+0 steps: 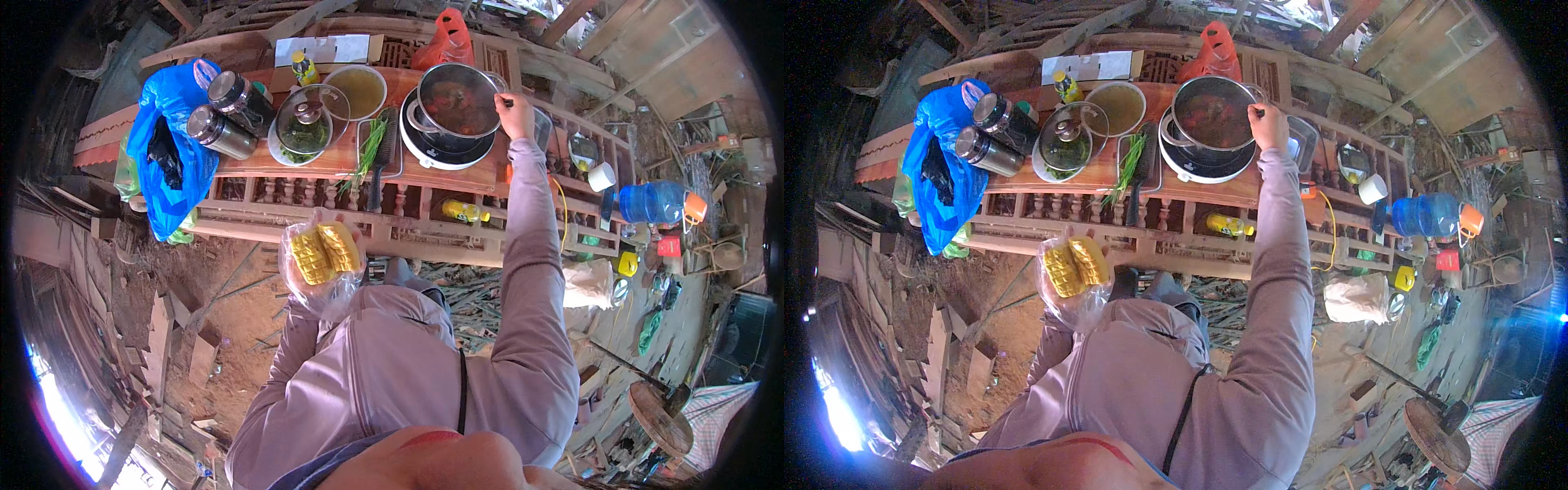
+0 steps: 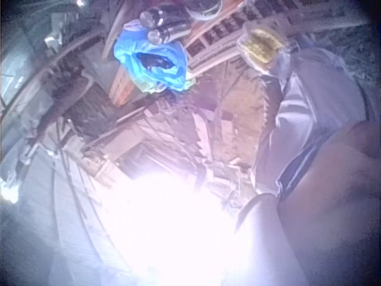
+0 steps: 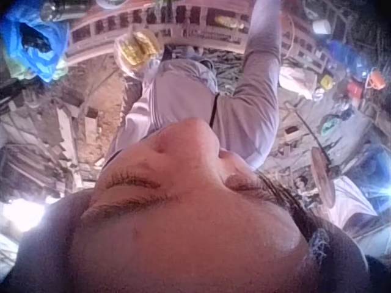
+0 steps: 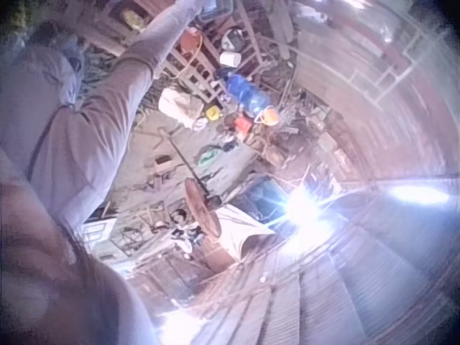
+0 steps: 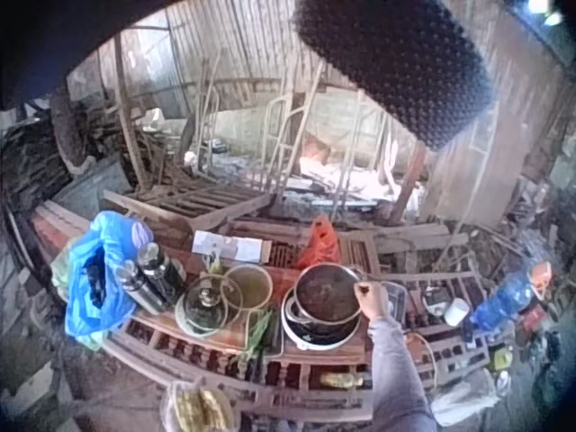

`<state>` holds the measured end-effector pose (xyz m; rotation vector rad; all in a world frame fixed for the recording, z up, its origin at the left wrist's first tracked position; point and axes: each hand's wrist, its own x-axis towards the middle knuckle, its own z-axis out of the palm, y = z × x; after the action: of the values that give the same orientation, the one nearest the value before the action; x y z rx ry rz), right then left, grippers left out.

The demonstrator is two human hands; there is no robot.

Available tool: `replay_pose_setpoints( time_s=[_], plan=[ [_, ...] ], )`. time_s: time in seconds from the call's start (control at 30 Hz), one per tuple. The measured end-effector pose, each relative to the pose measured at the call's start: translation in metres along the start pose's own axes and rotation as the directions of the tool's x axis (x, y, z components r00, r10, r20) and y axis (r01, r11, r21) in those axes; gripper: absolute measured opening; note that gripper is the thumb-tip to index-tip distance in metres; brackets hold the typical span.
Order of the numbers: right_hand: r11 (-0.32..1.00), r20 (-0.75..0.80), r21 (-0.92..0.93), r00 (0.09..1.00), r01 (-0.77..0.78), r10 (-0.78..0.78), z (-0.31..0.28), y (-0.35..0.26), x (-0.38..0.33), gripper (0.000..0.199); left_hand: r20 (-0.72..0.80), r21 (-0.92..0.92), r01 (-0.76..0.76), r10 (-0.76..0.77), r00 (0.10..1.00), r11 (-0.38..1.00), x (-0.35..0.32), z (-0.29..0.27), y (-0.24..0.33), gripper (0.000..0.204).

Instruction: The person retrieves green onions and a packaged yellow block from a scooter storage compartment, then walks to a cooking station. They place the green onions on a table, open the package, and add the yellow block to a pot on a portable stove. The person stirs the pot and adds seasoning from a shaker.

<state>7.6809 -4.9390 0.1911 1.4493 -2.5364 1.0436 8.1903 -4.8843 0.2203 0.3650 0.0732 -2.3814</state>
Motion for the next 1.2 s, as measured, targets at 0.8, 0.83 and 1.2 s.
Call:
replay_pose_setpoints(
  time_s=[0.8, 0.83, 1.2],
  plan=[
    [0.985, 0.060, 0.123, 0.990, 0.122, -0.130, 0.011, -0.048, -0.048, 0.016, -0.062, -0.020, 0.007, -0.008, 0.998, 1.000, -0.006, -0.009, -0.003, 0.058],
    [0.978, 0.018, 0.188, 0.996, 0.087, -0.092, 0.008, -0.048, -0.046, 0.016, -0.115, -0.031, -0.010, 0.007, 0.993, 0.999, -0.006, -0.009, -0.005, 0.058],
    [0.987, -0.068, 0.127, 0.994, 0.097, -0.089, 0.015, -0.049, -0.057, 0.016, 0.059, -0.104, 0.115, -0.110, 0.992, 0.988, 0.001, 0.008, -0.008, 0.059]
  ],
)
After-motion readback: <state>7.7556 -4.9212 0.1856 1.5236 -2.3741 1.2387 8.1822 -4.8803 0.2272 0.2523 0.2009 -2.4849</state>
